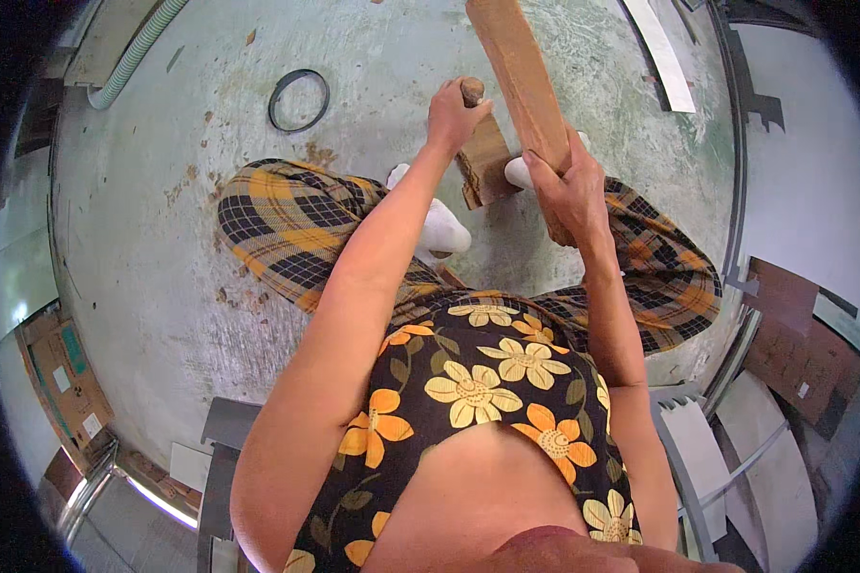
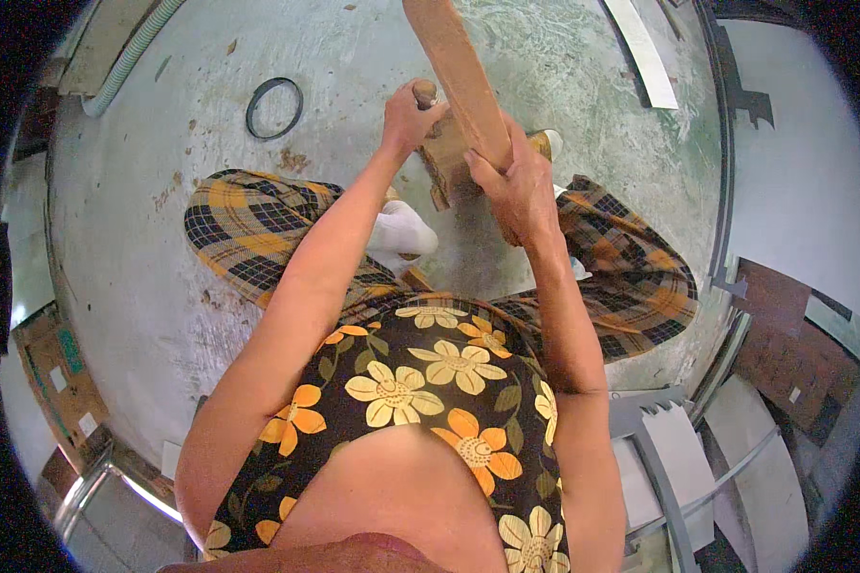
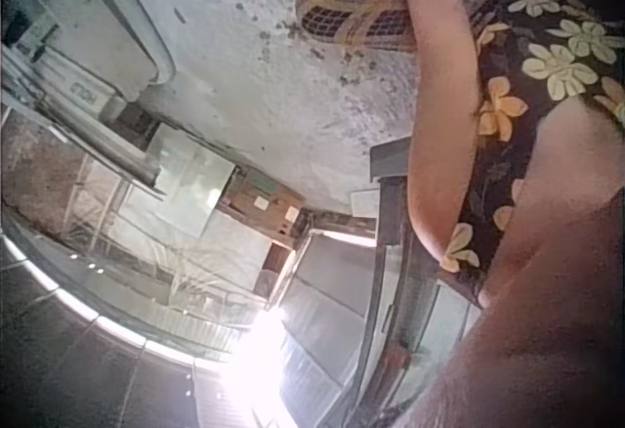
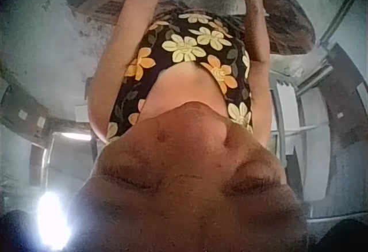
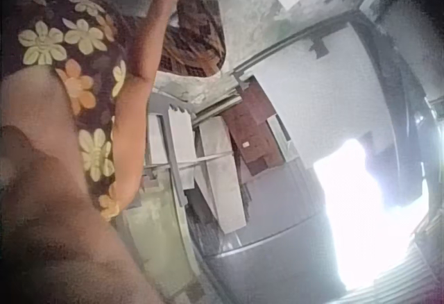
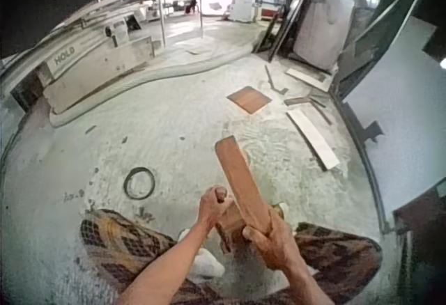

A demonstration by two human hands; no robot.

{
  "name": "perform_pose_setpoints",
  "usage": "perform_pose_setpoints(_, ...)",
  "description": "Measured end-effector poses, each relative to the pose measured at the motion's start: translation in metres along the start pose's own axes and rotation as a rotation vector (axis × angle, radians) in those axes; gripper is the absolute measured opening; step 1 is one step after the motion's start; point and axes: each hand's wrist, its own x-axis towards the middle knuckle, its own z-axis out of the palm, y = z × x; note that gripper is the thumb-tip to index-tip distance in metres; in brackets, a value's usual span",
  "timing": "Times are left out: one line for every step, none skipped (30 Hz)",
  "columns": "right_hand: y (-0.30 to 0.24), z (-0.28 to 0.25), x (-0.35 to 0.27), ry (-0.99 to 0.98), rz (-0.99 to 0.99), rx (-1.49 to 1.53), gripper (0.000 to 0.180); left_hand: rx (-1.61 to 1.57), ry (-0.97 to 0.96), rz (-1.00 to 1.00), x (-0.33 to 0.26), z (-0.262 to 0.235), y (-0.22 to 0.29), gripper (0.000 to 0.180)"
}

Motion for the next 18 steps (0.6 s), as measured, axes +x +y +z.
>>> perform_pose_setpoints(-0.003,0.000,0.002,-0.005,-0.002,-0.003,0.057,-0.002,0.004,-0.004,0.001,0.000,-0.001,0.040)
perform_pose_setpoints(-0.006,-0.001,0.005,-0.026,0.004,0.000,0.057,-0.037,-0.024,-0.029,0.002,0.000,-0.001,0.044)
perform_pose_setpoints(-0.009,-0.001,0.007,-0.046,0.011,0.003,0.057,-0.074,-0.053,-0.053,0.003,0.000,-0.001,0.048)
perform_pose_setpoints(-0.012,-0.002,0.009,-0.049,0.011,-0.001,0.057,-0.078,-0.050,-0.057,0.004,-0.001,-0.001,0.048)
perform_pose_setpoints(-0.015,-0.003,0.011,-0.050,-0.004,-0.019,0.058,-0.111,-0.065,-0.041,0.005,-0.001,0.000,0.048)
perform_pose_setpoints(-0.018,-0.003,0.013,-0.055,-0.019,-0.035,0.058,-0.142,-0.078,-0.028,0.006,-0.003,-0.001,0.049)
perform_pose_setpoints(-0.022,-0.003,0.015,-0.062,-0.021,-0.036,0.058,-0.142,-0.074,-0.034,0.007,-0.004,-0.001,0.049)
perform_pose_setpoints(-0.025,-0.004,0.017,-0.074,-0.003,-0.018,0.057,-0.132,-0.081,-0.031,0.009,-0.006,-0.002,0.047)
perform_pose_setpoints(-0.027,-0.004,0.018,-0.084,0.017,-0.002,0.057,-0.124,-0.090,-0.026,0.010,-0.007,-0.001,0.046)
perform_pose_setpoints(-0.026,-0.003,0.019,-0.088,0.017,-0.004,0.057,-0.126,-0.088,-0.031,0.011,-0.008,0.000,0.046)
perform_pose_setpoints(-0.023,-0.001,0.020,-0.065,0.006,0.007,0.057,-0.124,-0.099,-0.027,0.011,-0.010,0.001,0.045)
perform_pose_setpoints(-0.021,0.000,0.020,-0.039,-0.003,0.017,0.056,-0.125,-0.112,-0.023,0.011,-0.010,0.002,0.043)
perform_pose_setpoints(-0.019,-0.001,0.021,-0.041,-0.002,0.014,0.056,-0.127,-0.113,-0.025,0.012,-0.009,0.004,0.043)
perform_pose_setpoints(-0.018,-0.001,0.021,-0.033,-0.016,-0.018,0.057,-0.122,-0.127,-0.037,0.013,-0.008,0.007,0.042)
perform_pose_setpoints(-0.017,-0.001,0.021,-0.028,-0.032,-0.048,0.057,-0.114,-0.138,-0.051,0.012,-0.008,0.006,0.040)
perform_pose_setpoints(-0.014,-0.001,0.022,-0.031,-0.032,-0.049,0.057,-0.115,-0.136,-0.054,0.013,-0.008,0.005,0.040)
perform_pose_setpoints(-0.012,-0.001,0.022,-0.047,-0.022,-0.075,0.057,-0.117,-0.146,-0.060,0.013,-0.008,0.004,0.040)
perform_pose_setpoints(-0.014,0.000,0.023,-0.064,-0.014,-0.099,0.057,-0.117,-0.154,-0.067,0.014,-0.007,0.000,0.039)
